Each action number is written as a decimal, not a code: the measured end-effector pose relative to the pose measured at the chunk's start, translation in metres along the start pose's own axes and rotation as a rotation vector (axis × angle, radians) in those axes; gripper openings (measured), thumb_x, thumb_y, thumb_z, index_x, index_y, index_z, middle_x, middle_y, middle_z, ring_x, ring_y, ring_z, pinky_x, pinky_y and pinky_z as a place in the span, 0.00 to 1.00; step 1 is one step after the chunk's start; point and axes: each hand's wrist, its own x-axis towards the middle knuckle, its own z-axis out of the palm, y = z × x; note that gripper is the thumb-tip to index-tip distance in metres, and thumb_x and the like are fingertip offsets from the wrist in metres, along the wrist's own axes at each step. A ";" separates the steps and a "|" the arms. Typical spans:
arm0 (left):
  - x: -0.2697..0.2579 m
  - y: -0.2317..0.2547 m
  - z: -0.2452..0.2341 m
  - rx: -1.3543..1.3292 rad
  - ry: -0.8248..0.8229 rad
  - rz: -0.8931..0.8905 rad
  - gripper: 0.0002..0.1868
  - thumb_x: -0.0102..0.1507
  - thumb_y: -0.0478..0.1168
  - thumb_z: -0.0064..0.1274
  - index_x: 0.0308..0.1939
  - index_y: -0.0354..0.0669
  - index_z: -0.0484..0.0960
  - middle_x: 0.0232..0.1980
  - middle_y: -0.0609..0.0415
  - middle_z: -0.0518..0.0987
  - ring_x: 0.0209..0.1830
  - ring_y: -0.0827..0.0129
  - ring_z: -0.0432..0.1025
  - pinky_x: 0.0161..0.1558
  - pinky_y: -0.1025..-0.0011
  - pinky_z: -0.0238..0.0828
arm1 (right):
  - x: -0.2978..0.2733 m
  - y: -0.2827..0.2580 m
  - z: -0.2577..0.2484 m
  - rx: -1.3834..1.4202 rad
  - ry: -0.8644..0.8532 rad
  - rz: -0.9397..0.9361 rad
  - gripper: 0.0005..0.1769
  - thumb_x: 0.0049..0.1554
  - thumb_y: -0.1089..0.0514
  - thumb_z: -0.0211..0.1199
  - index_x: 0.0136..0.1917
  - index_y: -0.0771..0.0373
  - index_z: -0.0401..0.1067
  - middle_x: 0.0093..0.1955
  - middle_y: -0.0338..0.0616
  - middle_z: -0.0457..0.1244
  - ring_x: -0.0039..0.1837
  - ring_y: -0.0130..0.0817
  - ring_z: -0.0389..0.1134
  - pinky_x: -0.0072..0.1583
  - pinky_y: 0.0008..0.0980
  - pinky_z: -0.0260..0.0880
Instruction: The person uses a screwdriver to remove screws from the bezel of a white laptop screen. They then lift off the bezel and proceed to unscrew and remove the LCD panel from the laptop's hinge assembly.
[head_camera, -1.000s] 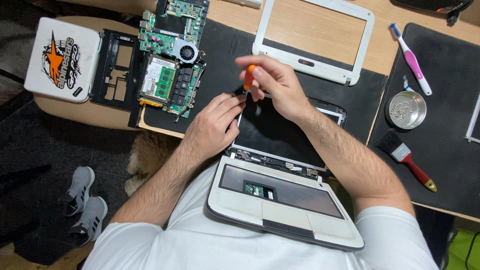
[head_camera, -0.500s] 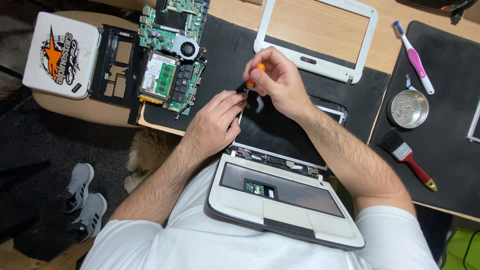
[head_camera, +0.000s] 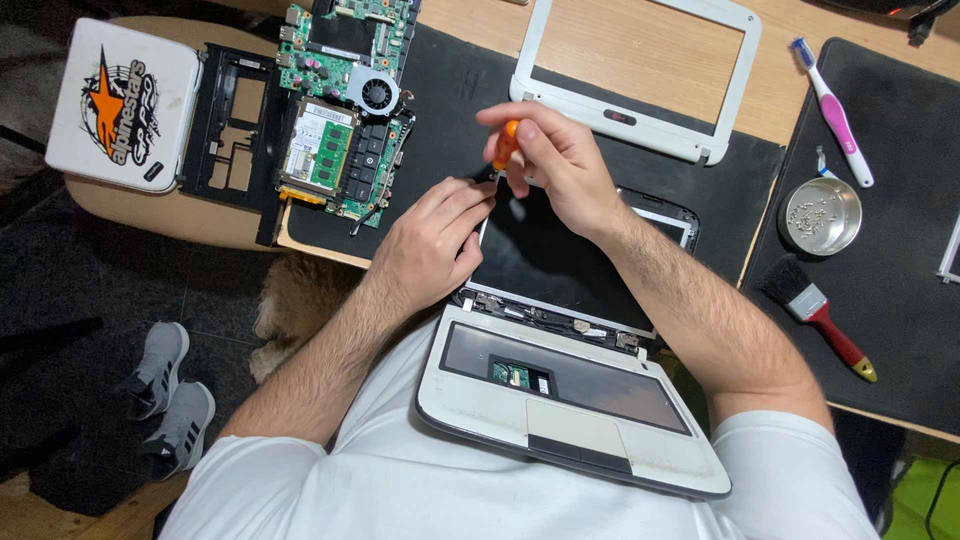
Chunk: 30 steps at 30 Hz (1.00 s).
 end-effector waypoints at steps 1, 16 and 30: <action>-0.002 -0.001 0.001 0.000 0.000 -0.002 0.23 0.69 0.22 0.57 0.68 0.23 0.87 0.72 0.36 0.85 0.72 0.41 0.80 0.81 0.45 0.78 | 0.000 0.000 0.000 0.001 -0.001 0.001 0.30 0.85 0.40 0.54 0.83 0.65 0.76 0.60 0.47 0.71 0.44 0.30 0.68 0.46 0.26 0.72; -0.005 -0.001 0.003 0.022 -0.011 -0.022 0.24 0.69 0.22 0.57 0.71 0.23 0.88 0.76 0.38 0.85 0.75 0.41 0.79 0.84 0.45 0.77 | 0.002 -0.002 0.003 -0.188 0.049 -0.124 0.20 0.86 0.42 0.56 0.72 0.60 0.74 0.58 0.50 0.71 0.54 0.29 0.71 0.46 0.25 0.74; -0.003 -0.001 0.000 -0.022 0.003 -0.014 0.22 0.71 0.21 0.57 0.69 0.20 0.88 0.74 0.37 0.86 0.73 0.39 0.79 0.81 0.44 0.80 | 0.000 -0.006 0.004 -0.147 0.167 -0.156 0.31 0.86 0.33 0.44 0.77 0.61 0.68 0.54 0.58 0.74 0.52 0.36 0.76 0.45 0.28 0.71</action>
